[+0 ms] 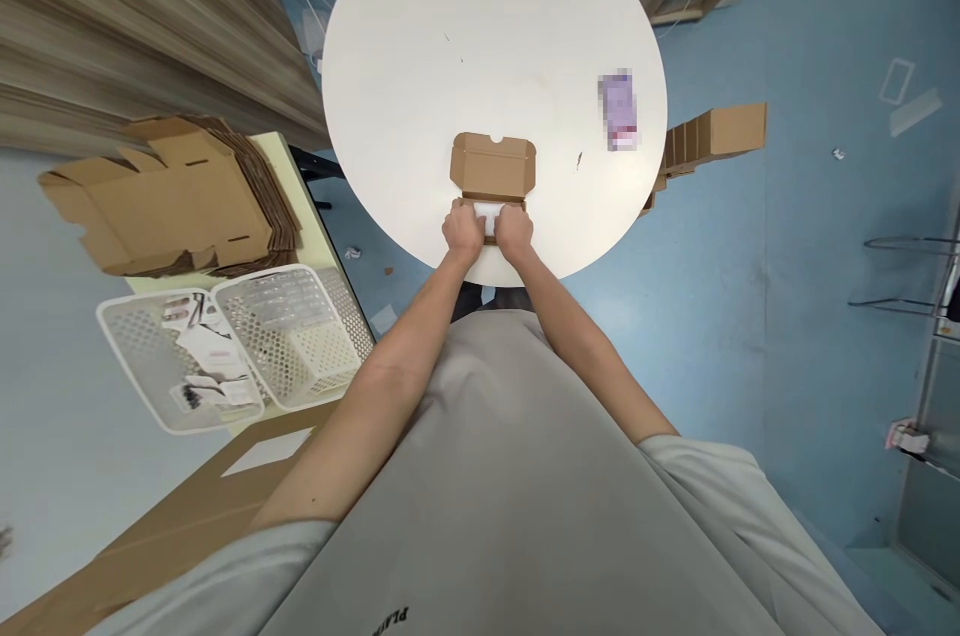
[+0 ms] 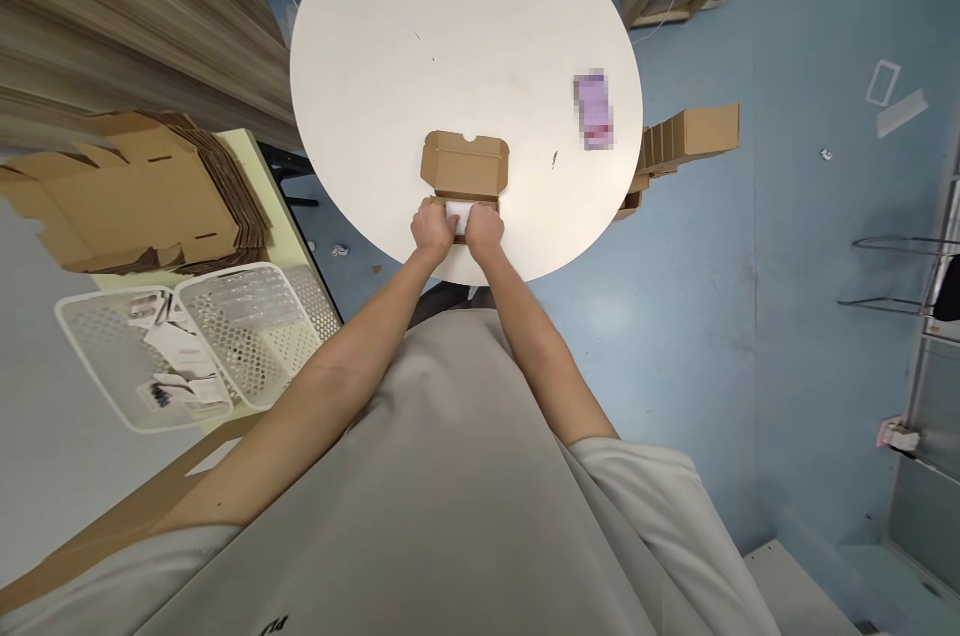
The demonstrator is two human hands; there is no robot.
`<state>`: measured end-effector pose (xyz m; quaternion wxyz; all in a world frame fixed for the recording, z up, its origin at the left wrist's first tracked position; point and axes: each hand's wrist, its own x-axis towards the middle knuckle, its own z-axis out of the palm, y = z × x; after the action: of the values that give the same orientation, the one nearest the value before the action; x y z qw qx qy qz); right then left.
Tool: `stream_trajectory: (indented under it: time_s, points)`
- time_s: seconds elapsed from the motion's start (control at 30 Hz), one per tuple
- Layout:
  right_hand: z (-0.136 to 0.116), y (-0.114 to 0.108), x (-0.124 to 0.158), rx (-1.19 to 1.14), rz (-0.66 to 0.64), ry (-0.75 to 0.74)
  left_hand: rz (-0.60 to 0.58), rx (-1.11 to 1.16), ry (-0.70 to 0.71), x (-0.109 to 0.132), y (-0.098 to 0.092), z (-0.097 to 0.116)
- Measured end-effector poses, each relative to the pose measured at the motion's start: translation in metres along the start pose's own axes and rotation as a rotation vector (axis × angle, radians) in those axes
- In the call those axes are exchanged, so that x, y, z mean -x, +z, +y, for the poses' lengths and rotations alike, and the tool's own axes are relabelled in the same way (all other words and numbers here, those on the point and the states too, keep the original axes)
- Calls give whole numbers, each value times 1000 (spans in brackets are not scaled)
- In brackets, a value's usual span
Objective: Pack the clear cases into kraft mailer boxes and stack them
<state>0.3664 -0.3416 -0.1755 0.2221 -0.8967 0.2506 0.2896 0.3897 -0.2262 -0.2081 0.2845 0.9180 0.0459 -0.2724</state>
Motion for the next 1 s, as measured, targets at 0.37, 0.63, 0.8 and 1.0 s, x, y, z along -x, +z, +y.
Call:
stream_trajectory:
  time_s: [0.37,0.63,0.8,1.0]
  points:
    - [69,-13,-1,-79,107,2,23,-12,-77,-8,-20,-48]
    - [71,10,-29,-169,101,-88,12,38,61,-24,-3,-53]
    - [84,15,-50,-383,36,-115,-223,155,104,-46,-12,-65]
    - [108,22,-60,-642,-16,-212,-161,414,206,-44,-16,-69]
